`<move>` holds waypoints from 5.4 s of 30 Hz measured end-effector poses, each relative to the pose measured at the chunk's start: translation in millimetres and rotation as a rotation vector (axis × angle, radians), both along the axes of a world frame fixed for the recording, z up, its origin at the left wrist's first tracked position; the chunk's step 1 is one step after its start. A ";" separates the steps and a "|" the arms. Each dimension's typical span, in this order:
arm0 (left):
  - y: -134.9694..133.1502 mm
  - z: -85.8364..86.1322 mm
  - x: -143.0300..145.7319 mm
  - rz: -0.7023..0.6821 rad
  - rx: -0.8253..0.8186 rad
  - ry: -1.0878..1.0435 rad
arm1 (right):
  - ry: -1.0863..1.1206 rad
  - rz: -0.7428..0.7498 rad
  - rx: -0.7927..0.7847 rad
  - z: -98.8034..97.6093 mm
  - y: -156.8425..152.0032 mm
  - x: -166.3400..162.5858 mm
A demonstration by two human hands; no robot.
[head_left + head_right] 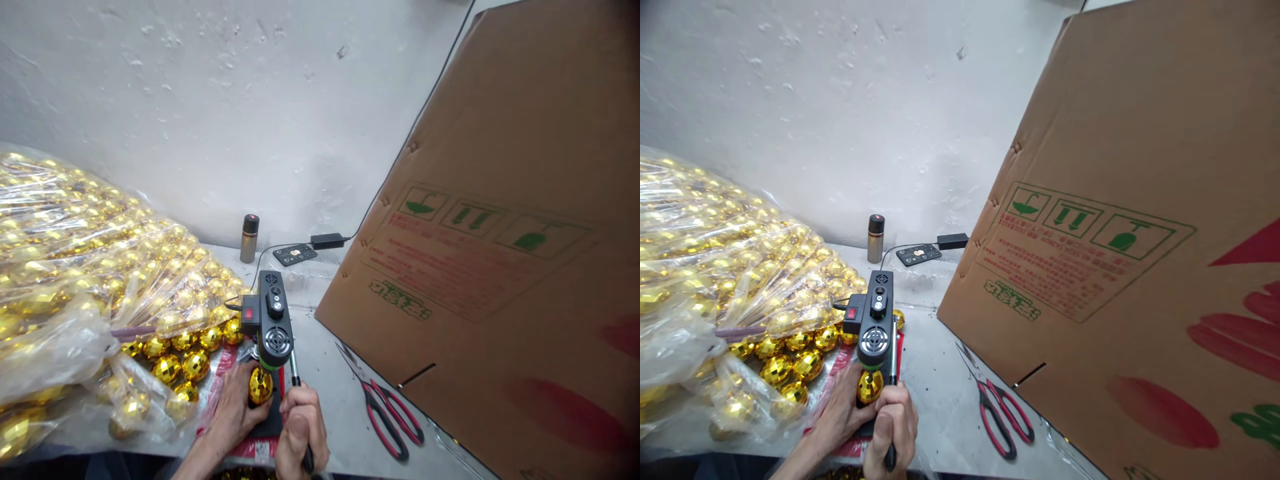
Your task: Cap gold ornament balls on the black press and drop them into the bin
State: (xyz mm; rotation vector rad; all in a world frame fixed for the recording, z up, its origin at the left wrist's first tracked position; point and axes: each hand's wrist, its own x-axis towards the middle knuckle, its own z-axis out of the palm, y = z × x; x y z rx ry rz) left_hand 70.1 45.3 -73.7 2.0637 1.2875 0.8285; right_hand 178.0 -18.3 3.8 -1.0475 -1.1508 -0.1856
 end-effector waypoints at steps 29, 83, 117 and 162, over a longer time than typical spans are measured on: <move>-33.3 -54.2 -20.0 -0.085 0.263 -0.123 | 0.015 0.121 -0.163 70.0 -3.3 7.9; -6.8 -9.0 -5.4 0.180 -0.027 -0.192 | -0.093 0.178 -0.115 79.8 -8.0 12.2; 3.8 -8.9 -2.5 -0.046 -0.007 0.039 | -0.019 0.078 -0.181 23.5 -18.3 5.6; 1.7 -16.1 0.6 -0.007 -0.035 0.025 | 0.077 0.037 -0.078 -5.0 -7.9 -0.9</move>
